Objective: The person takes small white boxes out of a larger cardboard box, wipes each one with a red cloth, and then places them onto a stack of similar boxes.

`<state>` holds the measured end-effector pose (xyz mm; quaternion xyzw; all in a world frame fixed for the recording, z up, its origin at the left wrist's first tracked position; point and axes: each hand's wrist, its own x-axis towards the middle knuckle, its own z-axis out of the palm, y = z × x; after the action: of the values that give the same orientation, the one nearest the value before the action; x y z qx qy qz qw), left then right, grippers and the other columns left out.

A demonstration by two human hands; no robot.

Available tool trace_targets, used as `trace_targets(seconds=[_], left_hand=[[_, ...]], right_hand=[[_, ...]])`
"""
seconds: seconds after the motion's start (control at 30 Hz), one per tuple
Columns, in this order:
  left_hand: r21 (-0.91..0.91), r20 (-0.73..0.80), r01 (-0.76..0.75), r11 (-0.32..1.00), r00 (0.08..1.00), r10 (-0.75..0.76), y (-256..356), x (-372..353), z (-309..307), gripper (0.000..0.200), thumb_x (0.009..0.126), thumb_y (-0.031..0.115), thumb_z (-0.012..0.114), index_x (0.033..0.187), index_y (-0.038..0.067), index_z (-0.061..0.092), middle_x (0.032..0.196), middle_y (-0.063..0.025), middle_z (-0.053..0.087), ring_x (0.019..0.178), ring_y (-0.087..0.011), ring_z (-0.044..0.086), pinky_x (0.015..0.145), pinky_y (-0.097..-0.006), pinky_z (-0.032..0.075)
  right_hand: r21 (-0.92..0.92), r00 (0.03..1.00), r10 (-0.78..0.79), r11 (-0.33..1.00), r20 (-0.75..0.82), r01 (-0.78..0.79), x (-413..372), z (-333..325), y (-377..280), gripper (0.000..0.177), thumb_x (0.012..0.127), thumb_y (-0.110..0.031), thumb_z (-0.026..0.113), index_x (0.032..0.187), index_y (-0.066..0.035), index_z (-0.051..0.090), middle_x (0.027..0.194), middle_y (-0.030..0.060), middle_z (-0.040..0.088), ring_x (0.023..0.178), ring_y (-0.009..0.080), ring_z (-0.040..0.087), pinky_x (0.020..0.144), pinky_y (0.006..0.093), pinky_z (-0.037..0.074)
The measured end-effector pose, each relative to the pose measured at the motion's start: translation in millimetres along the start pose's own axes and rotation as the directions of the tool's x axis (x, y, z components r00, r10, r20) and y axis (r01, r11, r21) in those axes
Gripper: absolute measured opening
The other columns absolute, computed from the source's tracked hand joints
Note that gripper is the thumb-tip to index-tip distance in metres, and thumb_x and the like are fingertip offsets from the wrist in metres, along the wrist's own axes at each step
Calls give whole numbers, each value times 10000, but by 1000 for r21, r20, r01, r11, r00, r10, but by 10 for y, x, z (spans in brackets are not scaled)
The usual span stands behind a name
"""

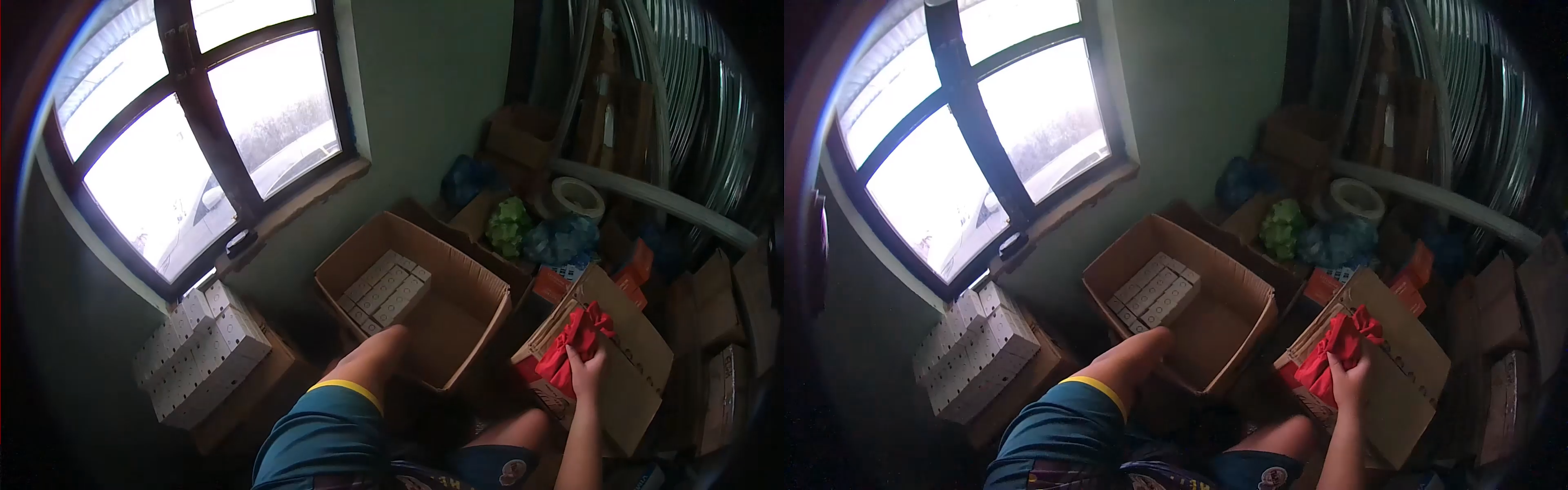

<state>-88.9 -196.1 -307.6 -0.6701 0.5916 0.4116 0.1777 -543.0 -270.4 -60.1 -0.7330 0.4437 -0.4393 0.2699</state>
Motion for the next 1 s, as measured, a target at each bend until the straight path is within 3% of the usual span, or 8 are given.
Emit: trace_targets(seconds=[0.13,0.4,0.67,0.8,0.83,0.87,0.93,1.0], left_hand=[[-6,-10,4,1000,1000,-4,6,-43,32,498,783,325,753,1224,105,682,1118,-131,710,1016,-278,678,889,-418,541],[-11,-15,-14,1000,1000,14,-7,-37,105,484,777,296,752,1214,99,686,1114,-129,709,1021,-274,677,888,-415,542],[-21,-20,-17,1000,1000,17,-31,-88,147,471,770,267,751,1203,94,689,1110,-127,709,1025,-269,676,887,-413,543],[-34,-43,-29,999,999,27,-22,-116,111,464,767,253,751,1198,91,691,1108,-126,709,1028,-266,676,886,-412,543],[-33,-49,-30,999,998,28,-12,-129,93,463,766,249,751,1197,90,692,1107,-126,709,1028,-266,676,886,-411,543],[-32,-57,-32,999,998,31,-8,-162,64,461,765,245,751,1196,90,692,1107,-126,709,1029,-265,676,886,-411,543],[-25,-76,-38,999,996,36,-6,-200,3,458,764,238,750,1193,88,693,1105,-125,709,1030,-264,676,885,-410,543],[-33,-116,-57,998,992,53,3,-206,-63,455,762,231,750,1190,87,694,1104,-125,709,1031,-263,676,885,-410,543]], right_hand=[[55,1000,23,998,7,-23,-11,-4,38,627,820,-150,788,1335,65,502,1283,200,605,1195,307,590,1042,402,439],[40,1000,0,999,-15,1,-30,-15,-1,570,813,-205,791,1289,16,567,1197,203,658,1131,355,637,957,422,497],[54,997,-49,997,-52,52,-23,-23,-70,500,818,-195,791,1226,15,594,1164,184,665,1101,327,646,942,410,495],[119,998,-70,990,-4,70,17,-8,-25,616,754,-221,863,1260,-9,584,1220,167,643,1149,300,618,996,408,470],[108,997,-78,991,-10,79,21,0,-25,738,693,-257,913,1298,-19,561,1259,168,621,1182,304,598,1030,414,456],[-15,987,-160,987,-4,160,45,0,33,834,649,-298,939,1327,-16,542,1277,182,605,1221,327,573,1055,433,443],[-103,978,-208,973,17,208,56,14,117,818,649,-259,922,1332,-13,545,1281,196,603,1256,349,552,1067,449,435],[-61,994,-108,992,30,110,64,24,173,768,670,-209,881,1334,-11,548,1301,208,595,1277,360,539,1075,447,429]])
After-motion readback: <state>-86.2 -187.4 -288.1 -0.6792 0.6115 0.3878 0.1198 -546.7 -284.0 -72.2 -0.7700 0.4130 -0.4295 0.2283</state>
